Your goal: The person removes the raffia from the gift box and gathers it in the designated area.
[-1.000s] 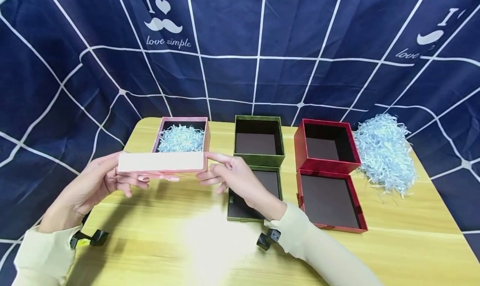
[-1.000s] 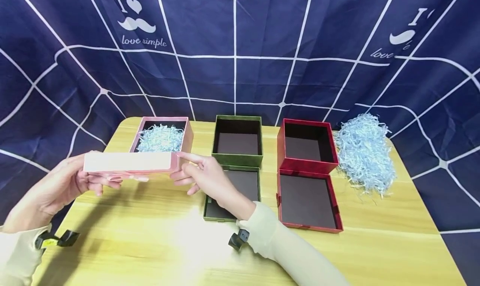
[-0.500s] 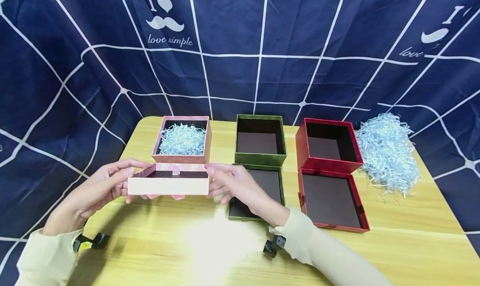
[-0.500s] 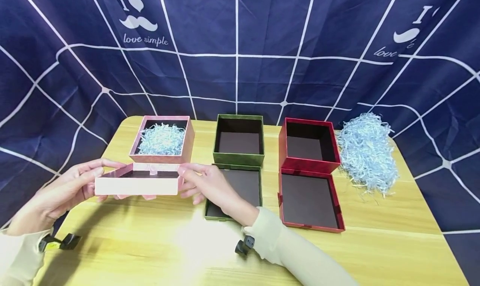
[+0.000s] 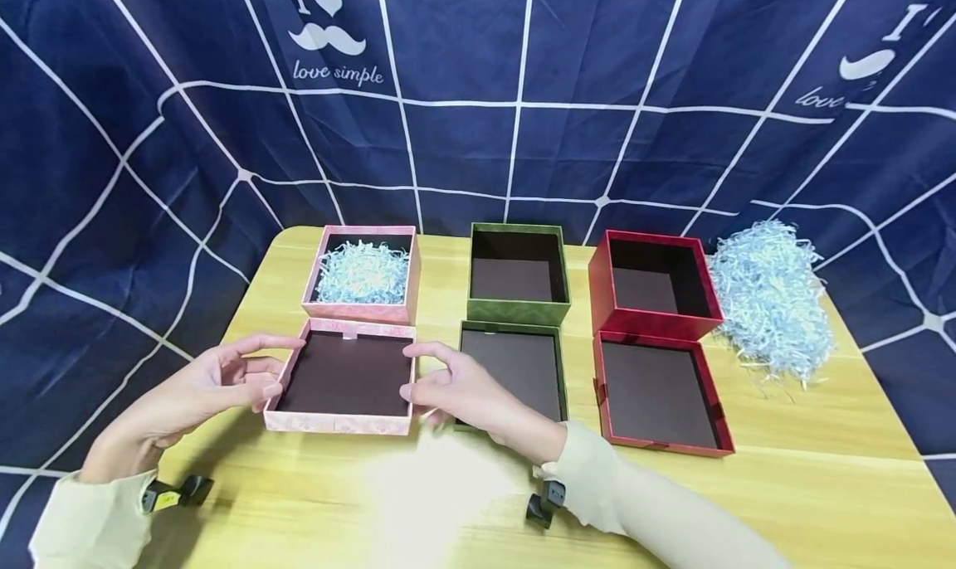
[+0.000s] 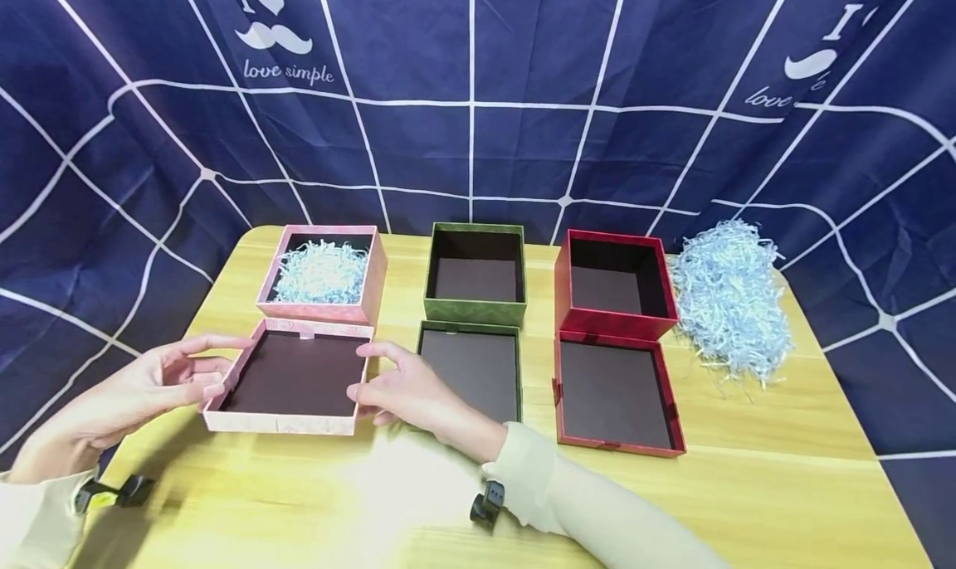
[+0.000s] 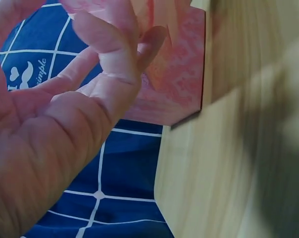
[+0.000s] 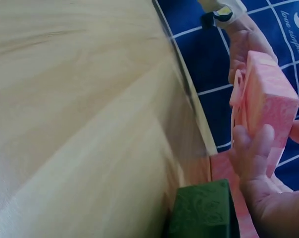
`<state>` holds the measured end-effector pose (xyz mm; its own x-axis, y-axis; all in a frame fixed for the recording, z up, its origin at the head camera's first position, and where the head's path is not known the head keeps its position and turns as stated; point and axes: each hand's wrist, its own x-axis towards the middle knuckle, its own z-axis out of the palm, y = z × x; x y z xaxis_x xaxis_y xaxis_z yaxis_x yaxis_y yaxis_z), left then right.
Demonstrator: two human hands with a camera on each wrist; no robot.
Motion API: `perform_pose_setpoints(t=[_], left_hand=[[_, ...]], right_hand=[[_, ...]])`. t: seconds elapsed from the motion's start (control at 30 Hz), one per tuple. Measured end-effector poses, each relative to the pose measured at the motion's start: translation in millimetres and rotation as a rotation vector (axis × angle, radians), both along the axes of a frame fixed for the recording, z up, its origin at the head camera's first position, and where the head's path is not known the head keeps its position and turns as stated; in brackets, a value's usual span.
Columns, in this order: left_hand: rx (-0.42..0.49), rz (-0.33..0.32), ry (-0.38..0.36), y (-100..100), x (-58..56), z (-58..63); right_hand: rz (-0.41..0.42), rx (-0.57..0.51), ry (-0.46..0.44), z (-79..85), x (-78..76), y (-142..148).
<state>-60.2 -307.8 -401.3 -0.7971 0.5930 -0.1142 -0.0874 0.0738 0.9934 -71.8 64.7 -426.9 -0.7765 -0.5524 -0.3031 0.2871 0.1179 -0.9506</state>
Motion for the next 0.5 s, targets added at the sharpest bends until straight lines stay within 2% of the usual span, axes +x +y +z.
perform_pose_setpoints(t=[0.13,0.3,0.4,0.5], left_hand=[[-0.04,-0.013,0.02,2,2.8,-5.9],[-0.135,-0.043,0.117,4,5.0,-17.5],[-0.189,-0.041,0.15,4,6.6,-23.1],[-0.208,-0.037,0.12,3,7.8,-26.3]], right_hand=[[-0.005,0.017,0.024,-2.4,1.6,-4],[0.005,0.065,0.027,-3.6,1.9,-8],[0.011,0.048,-0.015,-3.5,2.9,-13],[0.005,0.007,-0.086,-3.5,5.6,-18]])
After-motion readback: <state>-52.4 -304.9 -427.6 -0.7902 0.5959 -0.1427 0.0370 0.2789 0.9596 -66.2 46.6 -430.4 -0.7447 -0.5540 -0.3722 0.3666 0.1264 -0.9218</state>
